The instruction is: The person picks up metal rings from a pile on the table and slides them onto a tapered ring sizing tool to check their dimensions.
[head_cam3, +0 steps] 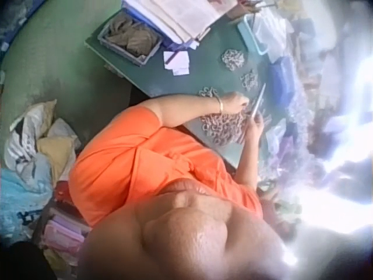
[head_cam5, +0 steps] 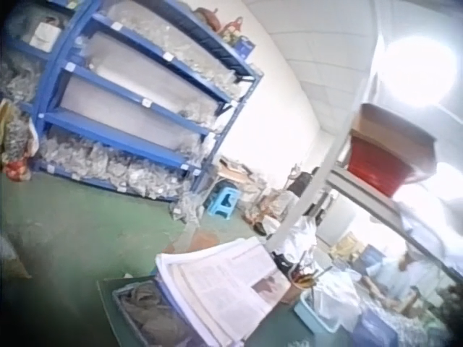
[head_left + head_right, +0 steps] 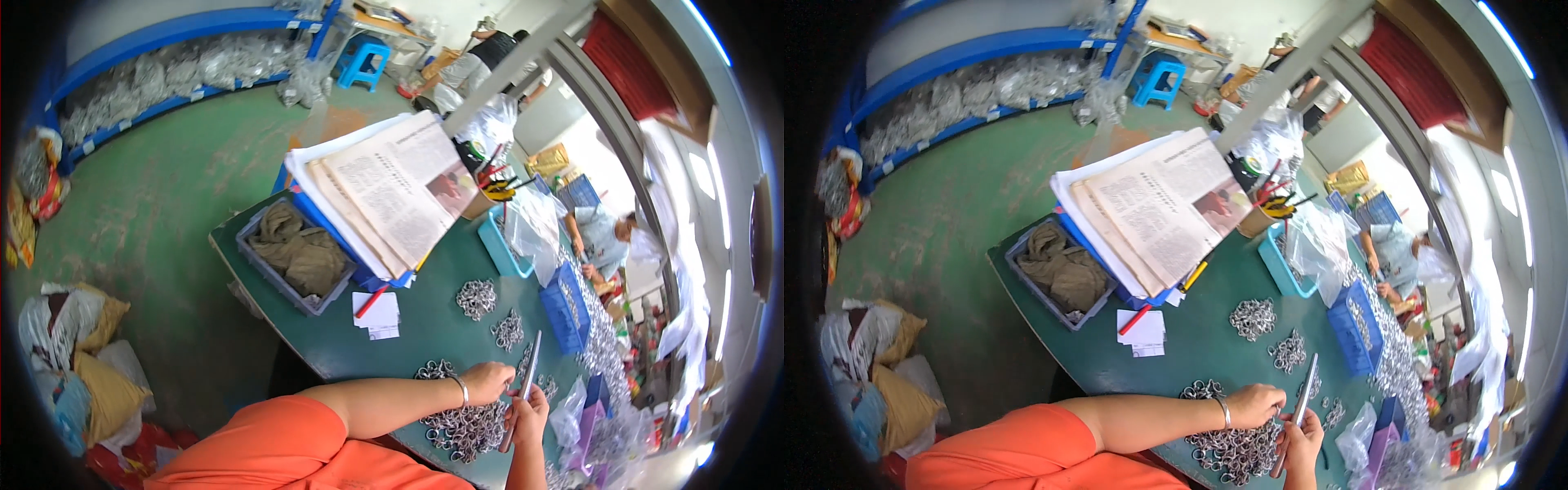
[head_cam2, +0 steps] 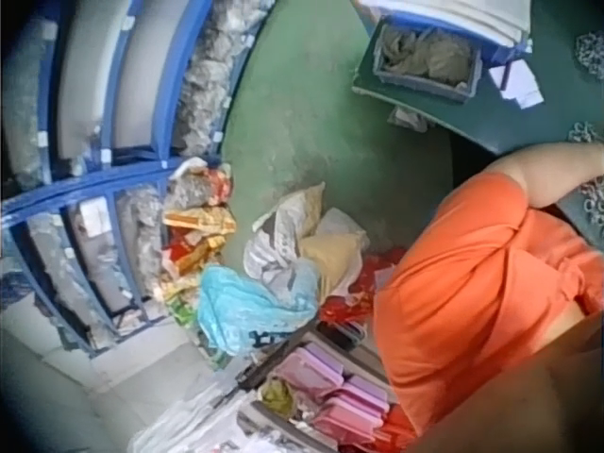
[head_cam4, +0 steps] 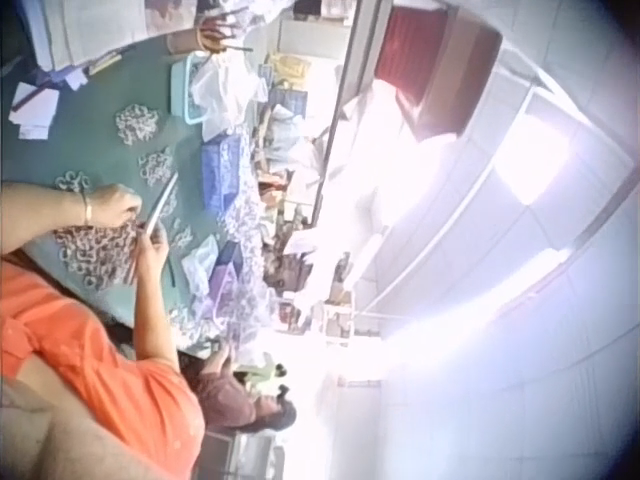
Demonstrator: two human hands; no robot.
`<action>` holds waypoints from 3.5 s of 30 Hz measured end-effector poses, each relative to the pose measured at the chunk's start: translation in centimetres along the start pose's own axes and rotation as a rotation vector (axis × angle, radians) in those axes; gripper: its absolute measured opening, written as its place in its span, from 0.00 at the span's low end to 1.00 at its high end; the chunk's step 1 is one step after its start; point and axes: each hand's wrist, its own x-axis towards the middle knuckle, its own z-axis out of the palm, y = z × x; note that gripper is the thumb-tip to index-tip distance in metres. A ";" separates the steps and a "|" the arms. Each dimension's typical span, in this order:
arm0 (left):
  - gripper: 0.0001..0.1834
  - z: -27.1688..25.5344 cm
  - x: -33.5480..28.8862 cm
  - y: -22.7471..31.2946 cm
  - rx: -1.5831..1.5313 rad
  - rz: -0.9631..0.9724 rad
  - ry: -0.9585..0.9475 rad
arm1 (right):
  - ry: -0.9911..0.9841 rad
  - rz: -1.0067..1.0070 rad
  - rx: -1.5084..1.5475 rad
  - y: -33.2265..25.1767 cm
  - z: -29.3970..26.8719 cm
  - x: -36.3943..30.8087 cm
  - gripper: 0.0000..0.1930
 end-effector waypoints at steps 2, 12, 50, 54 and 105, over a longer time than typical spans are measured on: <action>0.04 0.2 0.0 -0.4 0.009 0.012 0.016 | 0.038 0.009 0.014 0.4 -0.7 -0.4 0.15; 0.05 -1.3 0.0 1.1 0.045 0.075 0.045 | 0.072 0.023 0.320 2.7 -3.0 -0.9 0.14; 0.11 -3.0 1.3 0.7 -0.580 -0.551 0.027 | 0.007 -0.063 0.452 3.6 -3.3 0.8 0.21; 0.09 -2.9 1.5 1.2 -0.461 -0.527 0.021 | 0.022 -0.079 0.436 3.7 -3.5 0.9 0.21; 0.08 0.8 -1.0 2.9 -0.591 -0.556 -0.271 | -0.157 -0.149 0.326 4.0 -2.0 -1.4 0.28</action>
